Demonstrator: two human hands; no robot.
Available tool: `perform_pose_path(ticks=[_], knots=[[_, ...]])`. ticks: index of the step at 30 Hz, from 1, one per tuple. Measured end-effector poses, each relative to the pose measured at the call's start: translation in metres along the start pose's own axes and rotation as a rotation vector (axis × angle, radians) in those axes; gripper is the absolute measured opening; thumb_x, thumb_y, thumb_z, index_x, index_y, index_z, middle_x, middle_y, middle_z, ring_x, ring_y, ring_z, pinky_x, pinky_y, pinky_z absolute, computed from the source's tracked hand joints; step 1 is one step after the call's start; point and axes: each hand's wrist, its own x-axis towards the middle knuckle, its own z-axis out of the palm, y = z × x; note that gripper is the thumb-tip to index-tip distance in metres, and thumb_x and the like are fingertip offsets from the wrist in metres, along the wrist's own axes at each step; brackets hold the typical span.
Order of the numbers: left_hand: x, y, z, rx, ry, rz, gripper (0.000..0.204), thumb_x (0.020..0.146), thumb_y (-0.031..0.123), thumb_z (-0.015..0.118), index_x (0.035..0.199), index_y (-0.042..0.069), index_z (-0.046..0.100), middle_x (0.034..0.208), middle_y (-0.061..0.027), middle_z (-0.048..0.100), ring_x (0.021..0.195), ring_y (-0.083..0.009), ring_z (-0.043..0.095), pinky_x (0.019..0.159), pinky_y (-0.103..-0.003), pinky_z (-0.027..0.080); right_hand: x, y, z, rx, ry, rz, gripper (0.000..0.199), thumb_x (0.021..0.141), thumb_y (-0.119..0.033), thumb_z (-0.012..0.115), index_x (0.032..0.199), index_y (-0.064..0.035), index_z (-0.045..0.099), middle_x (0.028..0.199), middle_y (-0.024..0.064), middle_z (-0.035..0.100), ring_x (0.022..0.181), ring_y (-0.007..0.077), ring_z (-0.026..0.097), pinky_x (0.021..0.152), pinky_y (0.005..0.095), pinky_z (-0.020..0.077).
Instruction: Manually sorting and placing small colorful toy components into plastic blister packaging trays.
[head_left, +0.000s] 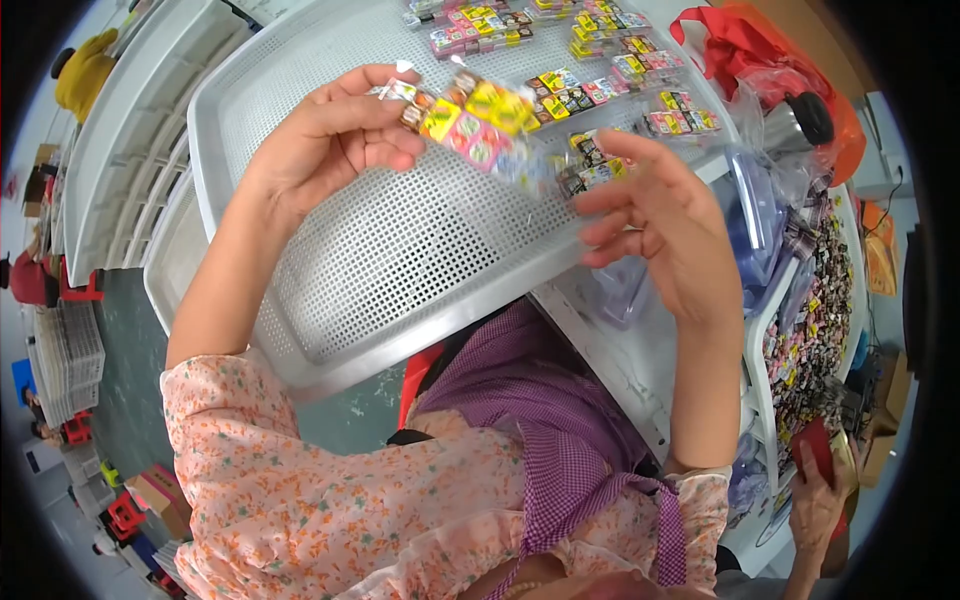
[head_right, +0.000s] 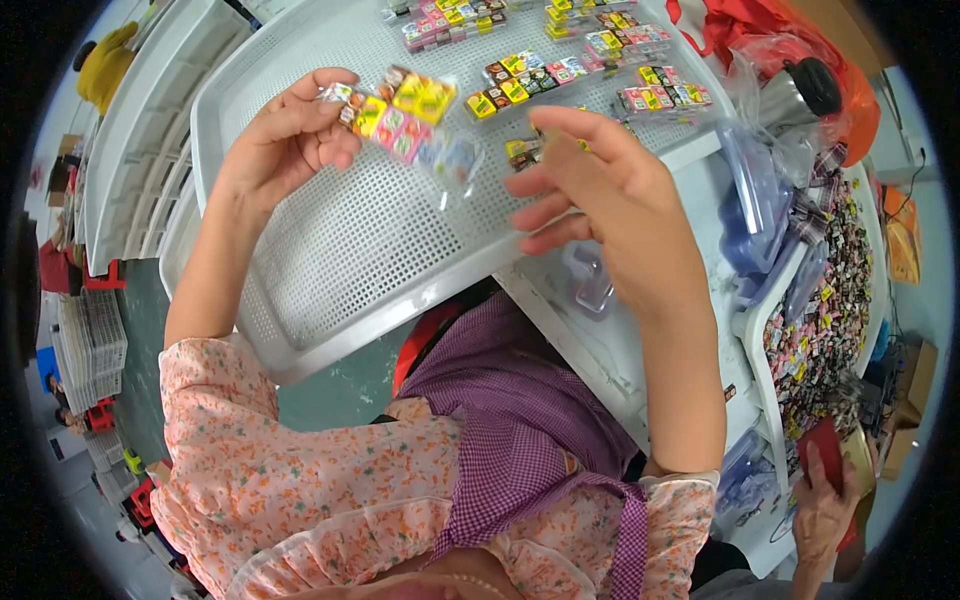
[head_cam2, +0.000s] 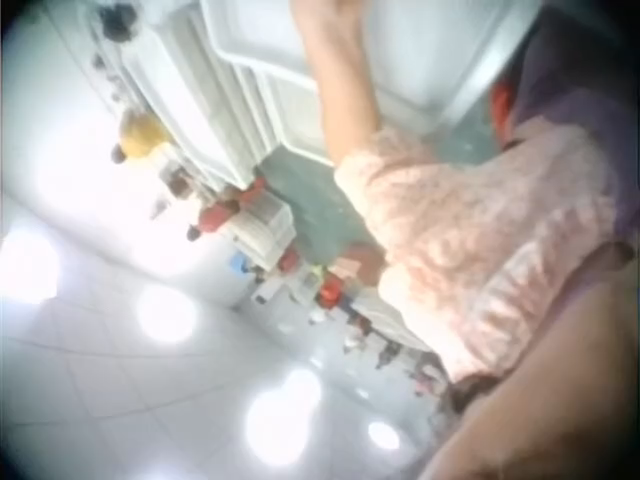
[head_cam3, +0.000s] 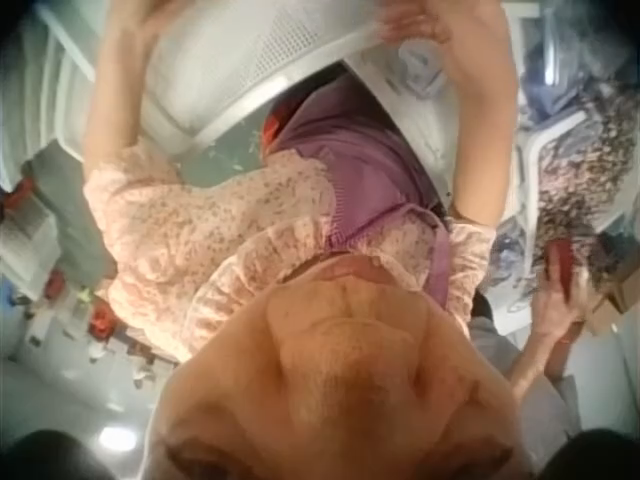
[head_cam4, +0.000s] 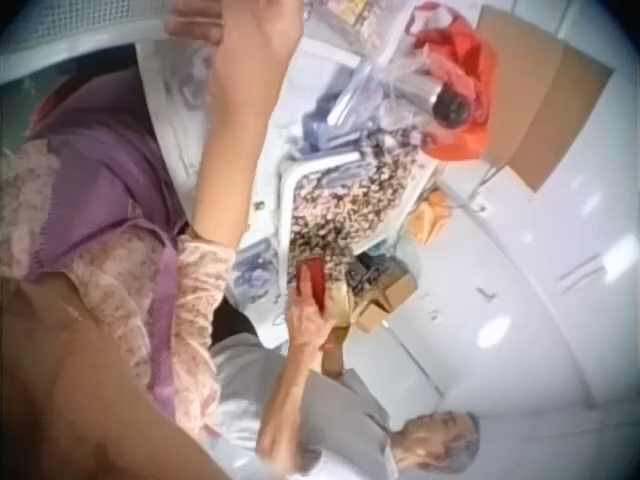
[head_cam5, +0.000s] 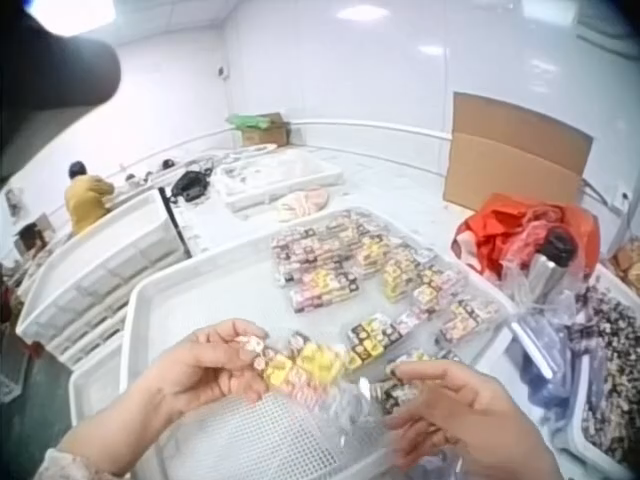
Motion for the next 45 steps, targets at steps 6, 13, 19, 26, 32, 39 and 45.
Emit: perform_pose_path(ticks=[6,13,19,26,32,39,45], knots=[[0.040,0.009,-0.029,0.017,0.220,0.216,0.025,0.093,0.004,0.051,0.114,-0.007,0.048,0.100,-0.0205,0.064,0.087,-0.0254,0.068,0.079,-0.032,0.060,-0.037,0.018,-0.017,0.134,0.169,-0.168,0.042,0.098,-0.027,0.050,0.129,0.0011,0.046,0.096,0.0154,0.066,0.073,0.0187,0.066,0.062,0.0332,0.0564],[0.108,0.009,-0.050,0.014,0.481,0.247,0.019,0.092,0.003,0.051,0.105,-0.011,0.052,0.098,-0.0188,0.059,0.087,-0.0256,0.065,0.079,-0.033,0.060,-0.075,0.036,-0.014,0.069,0.335,-0.242,0.038,0.098,-0.027,0.051,0.124,0.0009,0.049,0.093,0.0139,0.065,0.068,0.0186,0.065,0.062,0.0344,0.0550],[0.130,0.002,-0.037,0.087,0.539,0.218,0.021,0.093,0.002,0.049,0.101,-0.016,0.051,0.099,-0.0201,0.058,0.085,-0.0259,0.065,0.075,-0.028,0.061,-0.099,0.056,-0.028,0.159,0.439,-0.212,0.036,0.098,-0.027,0.051,0.121,0.0003,0.051,0.093,0.0123,0.065,0.069,0.0181,0.065,0.063,0.0338,0.0543],[0.137,0.003,-0.033,0.246,0.562,0.147,0.025,0.093,0.003,0.050,0.107,-0.017,0.051,0.101,-0.0199,0.058,0.082,-0.0238,0.065,0.071,-0.027,0.060,-0.107,0.064,-0.028,0.174,0.482,-0.191,0.035,0.097,-0.028,0.053,0.118,0.0006,0.052,0.092,0.0125,0.065,0.069,0.0182,0.065,0.063,0.0334,0.0535],[0.134,0.005,-0.046,0.544,0.577,0.102,0.027,0.091,0.011,0.058,0.110,-0.008,0.056,0.092,-0.0108,0.060,0.071,-0.0150,0.062,0.065,-0.024,0.056,-0.111,0.065,-0.028,0.173,0.464,-0.211,0.035,0.097,-0.028,0.053,0.117,0.0006,0.053,0.091,0.0130,0.065,0.069,0.0190,0.064,0.063,0.0334,0.0535],[0.128,0.008,-0.031,1.207,0.776,0.160,0.030,0.086,0.020,0.068,0.108,0.001,0.061,0.091,-0.0085,0.064,0.071,-0.0167,0.062,0.068,-0.034,0.055,-0.115,0.070,-0.027,0.174,0.472,-0.205,0.031,0.098,-0.026,0.051,0.115,0.0003,0.055,0.091,0.0126,0.065,0.067,0.0194,0.064,0.063,0.0339,0.0539],[0.123,0.002,0.002,2.202,0.268,0.509,0.059,0.088,0.041,0.061,0.139,0.016,0.045,0.144,-0.0152,0.042,0.131,-0.0331,0.039,0.106,-0.051,0.030,-0.114,0.072,-0.022,0.128,0.488,-0.200,0.029,0.099,-0.025,0.051,0.113,0.0000,0.055,0.090,0.0122,0.065,0.066,0.0191,0.064,0.062,0.0339,0.0542]])
